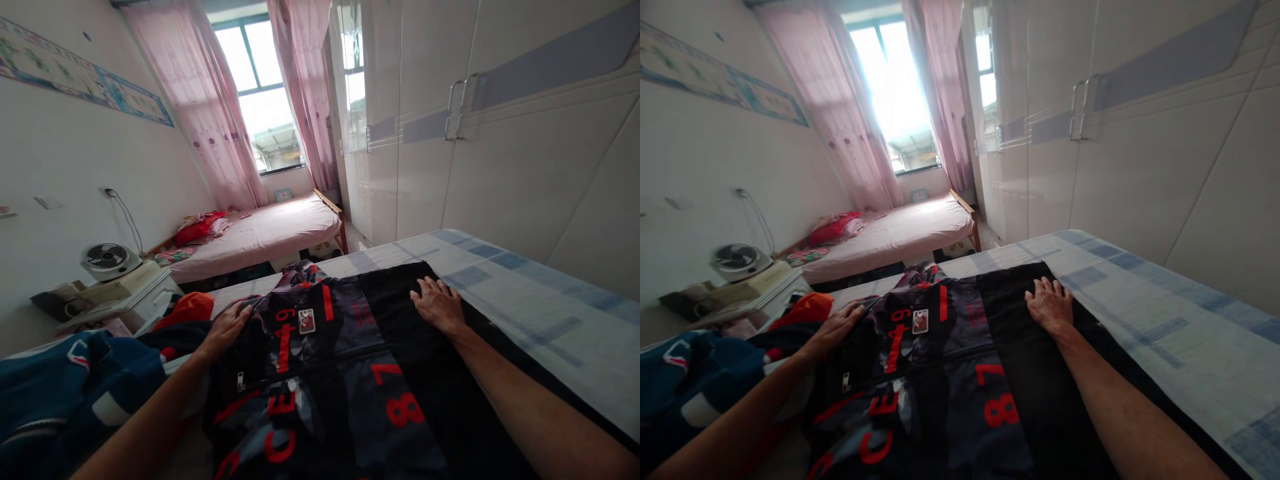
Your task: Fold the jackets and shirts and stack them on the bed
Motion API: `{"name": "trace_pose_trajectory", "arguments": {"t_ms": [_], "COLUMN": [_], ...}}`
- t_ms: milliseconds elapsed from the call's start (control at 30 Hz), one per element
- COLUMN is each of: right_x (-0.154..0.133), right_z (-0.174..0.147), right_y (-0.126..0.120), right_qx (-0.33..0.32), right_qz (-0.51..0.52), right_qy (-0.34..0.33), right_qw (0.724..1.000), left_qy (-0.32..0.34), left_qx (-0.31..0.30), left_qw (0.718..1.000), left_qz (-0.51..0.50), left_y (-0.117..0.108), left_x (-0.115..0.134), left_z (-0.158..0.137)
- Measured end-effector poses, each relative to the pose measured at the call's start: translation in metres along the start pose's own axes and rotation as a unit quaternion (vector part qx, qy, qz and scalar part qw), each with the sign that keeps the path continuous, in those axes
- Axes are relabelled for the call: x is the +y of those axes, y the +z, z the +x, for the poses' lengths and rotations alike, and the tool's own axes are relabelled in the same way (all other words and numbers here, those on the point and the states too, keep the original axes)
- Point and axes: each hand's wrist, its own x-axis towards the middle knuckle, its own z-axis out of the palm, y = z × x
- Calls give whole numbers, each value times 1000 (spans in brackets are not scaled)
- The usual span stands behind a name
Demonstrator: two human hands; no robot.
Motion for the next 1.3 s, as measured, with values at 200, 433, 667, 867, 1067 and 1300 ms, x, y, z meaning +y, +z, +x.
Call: {"name": "trace_pose_trajectory", "arguments": {"t_ms": [200, 433, 667, 867, 1067, 1300], "right_x": [2, 8, 8, 8, 9, 10], "right_z": [0, 3, 4, 5, 5, 5], "right_y": [2, 7, 10, 10, 12, 13], "right_qx": [11, 5, 4, 5, 9, 8], "right_qz": [-6, 0, -1, 4, 8, 3], "right_qy": [-8, -22, -20, -14, -22, -19], "right_qw": [1000, 1000, 1000, 1000, 1000, 1000], "left_qy": [70, -90, -44, -25, -207, -152], "left_qx": [64, 134, 58, 79, -51, -26], "left_qw": [991, 987, 993, 939, 875, 861], "left_qz": [97, -25, -96, -333, -435, -485], "left_y": [3, -12, -26, -24, 0, 11], "left_x": [-19, -26, 7, 26, 7, 26], "left_z": [-51, -59, -58, -93, -83, -66]}}
